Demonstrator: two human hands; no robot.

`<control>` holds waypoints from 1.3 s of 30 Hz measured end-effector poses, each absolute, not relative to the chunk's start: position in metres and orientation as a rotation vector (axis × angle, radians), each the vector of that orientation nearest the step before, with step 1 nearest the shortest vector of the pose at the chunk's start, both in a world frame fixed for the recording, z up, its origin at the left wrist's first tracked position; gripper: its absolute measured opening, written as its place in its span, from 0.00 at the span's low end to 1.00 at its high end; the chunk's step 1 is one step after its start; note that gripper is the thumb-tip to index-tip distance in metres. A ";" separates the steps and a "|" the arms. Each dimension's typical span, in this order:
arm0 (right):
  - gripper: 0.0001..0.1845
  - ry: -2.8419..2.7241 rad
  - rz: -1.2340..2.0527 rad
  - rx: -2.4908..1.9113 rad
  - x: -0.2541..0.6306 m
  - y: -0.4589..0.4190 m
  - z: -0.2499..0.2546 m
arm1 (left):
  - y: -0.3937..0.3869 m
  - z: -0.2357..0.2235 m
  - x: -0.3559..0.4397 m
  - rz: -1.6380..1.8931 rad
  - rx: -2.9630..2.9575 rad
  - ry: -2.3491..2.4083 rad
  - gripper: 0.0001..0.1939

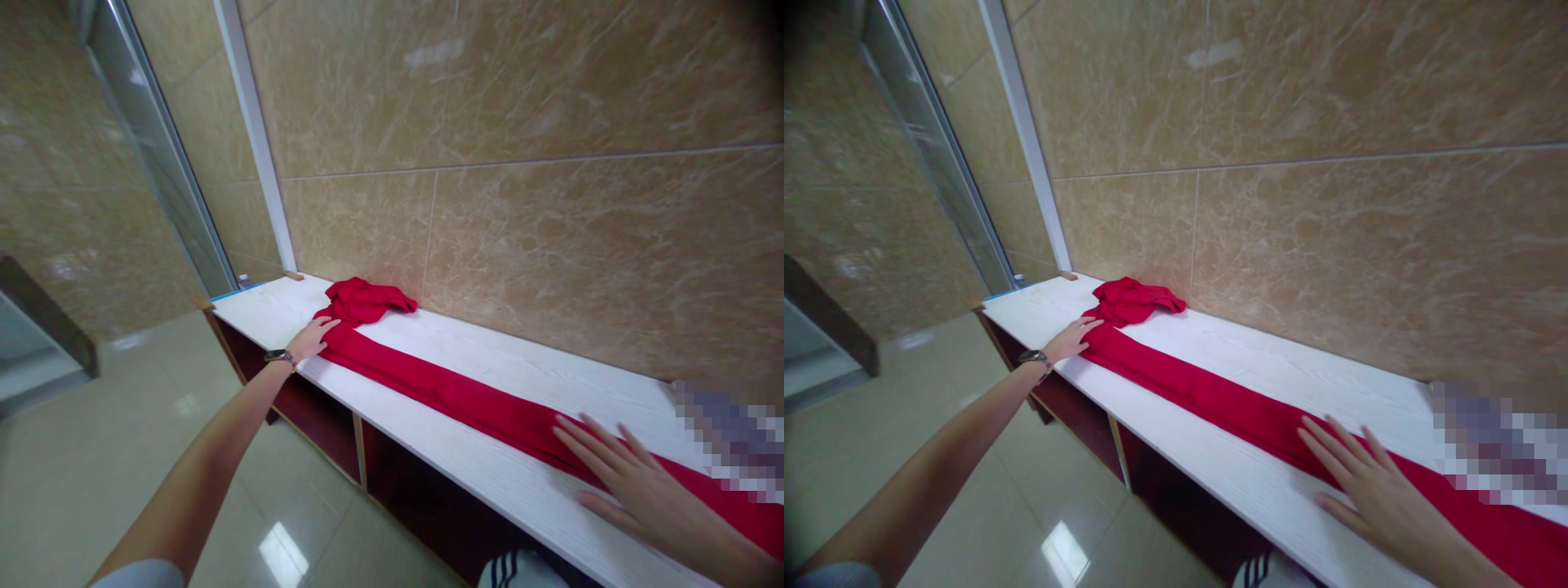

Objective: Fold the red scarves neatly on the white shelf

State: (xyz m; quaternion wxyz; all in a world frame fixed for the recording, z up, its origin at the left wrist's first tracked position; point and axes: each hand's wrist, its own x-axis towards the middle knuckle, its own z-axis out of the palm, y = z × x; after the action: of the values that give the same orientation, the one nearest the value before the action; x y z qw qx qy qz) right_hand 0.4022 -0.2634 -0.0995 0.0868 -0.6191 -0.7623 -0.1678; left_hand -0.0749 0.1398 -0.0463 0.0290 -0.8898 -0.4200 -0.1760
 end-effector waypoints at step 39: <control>0.22 -2.446 -0.539 -1.722 0.357 -0.207 -0.089 | 0.100 -0.053 -0.077 -0.094 -2.829 -0.876 0.25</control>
State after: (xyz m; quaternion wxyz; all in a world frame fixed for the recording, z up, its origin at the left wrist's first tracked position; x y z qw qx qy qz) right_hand 0.3566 -0.2074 -0.0892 0.0509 -0.5657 -0.8038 -0.1770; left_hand -0.0773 0.1004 -0.0527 0.0891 -0.9510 -0.2943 -0.0317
